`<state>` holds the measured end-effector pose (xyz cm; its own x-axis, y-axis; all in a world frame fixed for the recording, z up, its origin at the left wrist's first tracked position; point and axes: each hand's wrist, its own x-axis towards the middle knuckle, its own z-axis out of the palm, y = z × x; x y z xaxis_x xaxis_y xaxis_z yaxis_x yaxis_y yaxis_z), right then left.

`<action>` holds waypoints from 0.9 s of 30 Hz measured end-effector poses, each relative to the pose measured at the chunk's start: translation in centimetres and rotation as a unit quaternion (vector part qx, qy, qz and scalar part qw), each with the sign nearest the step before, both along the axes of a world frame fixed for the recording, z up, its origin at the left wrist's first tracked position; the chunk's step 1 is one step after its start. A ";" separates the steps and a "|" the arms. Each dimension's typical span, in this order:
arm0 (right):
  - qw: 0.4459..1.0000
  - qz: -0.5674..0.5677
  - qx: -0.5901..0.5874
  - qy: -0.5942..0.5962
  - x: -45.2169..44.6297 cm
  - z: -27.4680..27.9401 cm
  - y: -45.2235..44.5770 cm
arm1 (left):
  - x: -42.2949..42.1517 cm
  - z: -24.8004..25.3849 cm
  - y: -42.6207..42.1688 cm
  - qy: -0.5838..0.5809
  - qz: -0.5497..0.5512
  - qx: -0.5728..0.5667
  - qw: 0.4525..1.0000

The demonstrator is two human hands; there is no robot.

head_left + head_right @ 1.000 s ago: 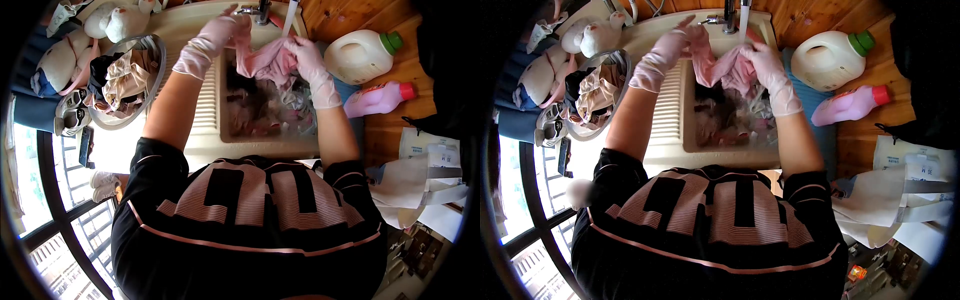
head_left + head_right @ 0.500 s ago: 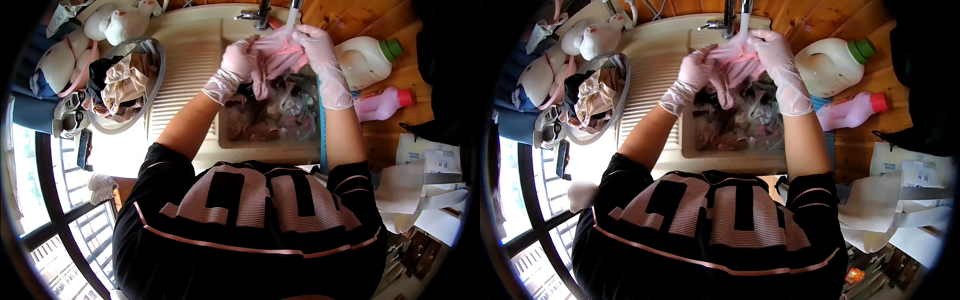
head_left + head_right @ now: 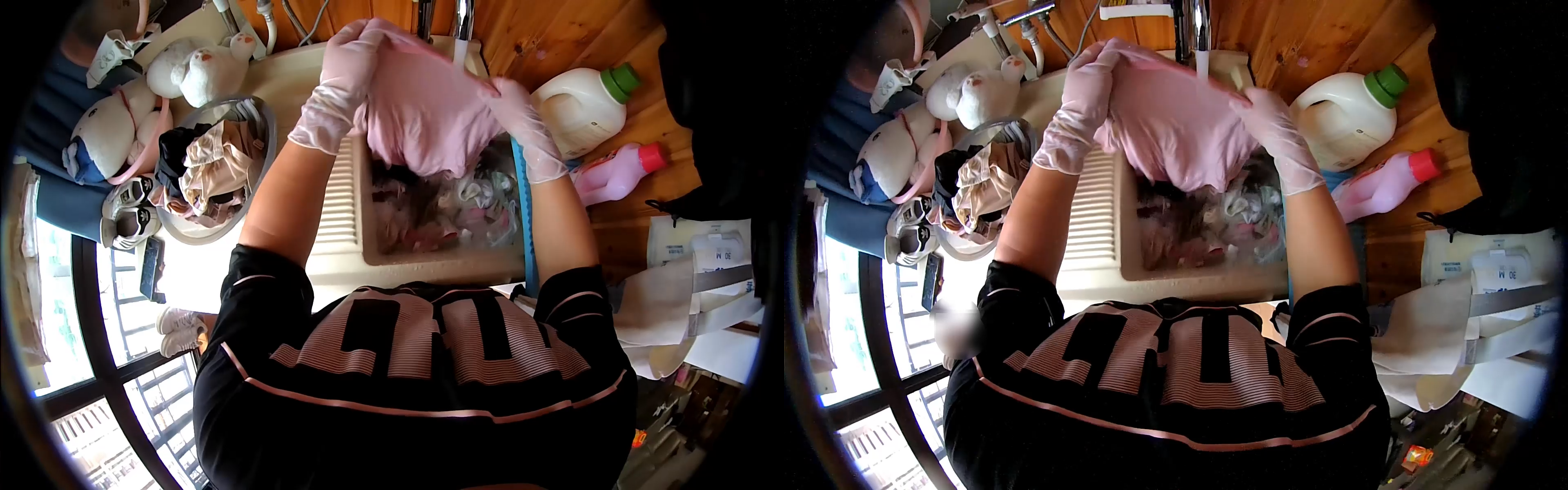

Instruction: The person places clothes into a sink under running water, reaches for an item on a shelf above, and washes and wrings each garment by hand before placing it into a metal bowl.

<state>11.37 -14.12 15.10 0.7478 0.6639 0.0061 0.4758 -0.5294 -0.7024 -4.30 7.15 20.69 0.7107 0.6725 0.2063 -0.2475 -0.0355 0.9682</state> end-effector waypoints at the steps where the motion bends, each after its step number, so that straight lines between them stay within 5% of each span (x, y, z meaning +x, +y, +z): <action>1: 0.995 -0.008 0.031 0.095 0.1 -0.9 -0.6 | 0.3 -0.6 0.9 0.001 0.003 -0.045 0.999; 4: 0.927 0.019 0.218 0.304 -0.2 -0.6 -0.9 | -1.5 -0.4 1.4 0.055 -0.040 -0.125 0.990; 6: 0.820 0.083 0.391 0.409 -2.3 1.6 0.3 | -1.5 -2.8 4.0 0.172 -0.160 0.006 0.972; 8: 0.908 0.034 0.279 0.311 -2.5 2.2 1.8 | -2.6 -2.0 3.2 0.198 -0.277 0.159 0.927; 10: 0.909 0.001 0.286 0.304 -1.7 2.7 2.2 | -1.9 -5.4 3.7 0.181 -0.333 0.079 0.922; 12: 0.914 0.056 0.232 0.329 -1.4 4.2 1.9 | -2.3 -6.3 4.2 0.211 -0.323 0.205 0.899; 14: 0.935 0.067 0.173 0.301 -1.8 4.1 1.9 | -2.4 -6.7 4.3 0.233 -0.259 0.012 0.937; 15: 0.955 0.050 0.148 0.254 -1.9 3.5 2.3 | -2.5 -6.4 3.8 0.149 -0.249 -0.106 0.951; 16: 0.971 0.034 0.123 0.202 -1.7 3.7 2.9 | -2.4 -5.9 3.0 0.059 -0.235 -0.219 0.945; 17: 0.944 0.025 0.228 0.239 -3.6 5.7 2.7 | -2.4 -5.1 2.3 -0.035 -0.216 -0.329 0.919; 18: 0.942 0.023 0.231 0.244 -3.5 6.1 3.1 | -2.2 -5.2 2.2 -0.011 -0.217 -0.393 0.893; 20: 0.936 0.015 0.232 0.265 -3.8 5.6 3.3 | -0.6 -8.1 2.3 0.075 -0.256 -0.242 0.933; 24: 0.924 0.074 0.238 0.292 -3.5 6.3 3.1 | 0.5 -5.6 -0.7 -0.026 -0.305 -0.326 0.895; 25: 0.918 0.006 0.277 0.285 -4.1 6.6 3.0 | 0.2 -5.0 -1.8 -0.045 -0.308 -0.273 0.910; 27: 0.890 0.084 0.308 0.325 -3.4 5.2 3.3 | 1.1 -5.4 -3.2 0.034 -0.356 -0.095 0.929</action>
<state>8.00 -10.80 20.31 0.6158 0.7878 0.0092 -0.1014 0.0909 -0.9907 -3.18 3.93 15.25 0.9965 0.0459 0.0693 -0.0796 0.2871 0.9546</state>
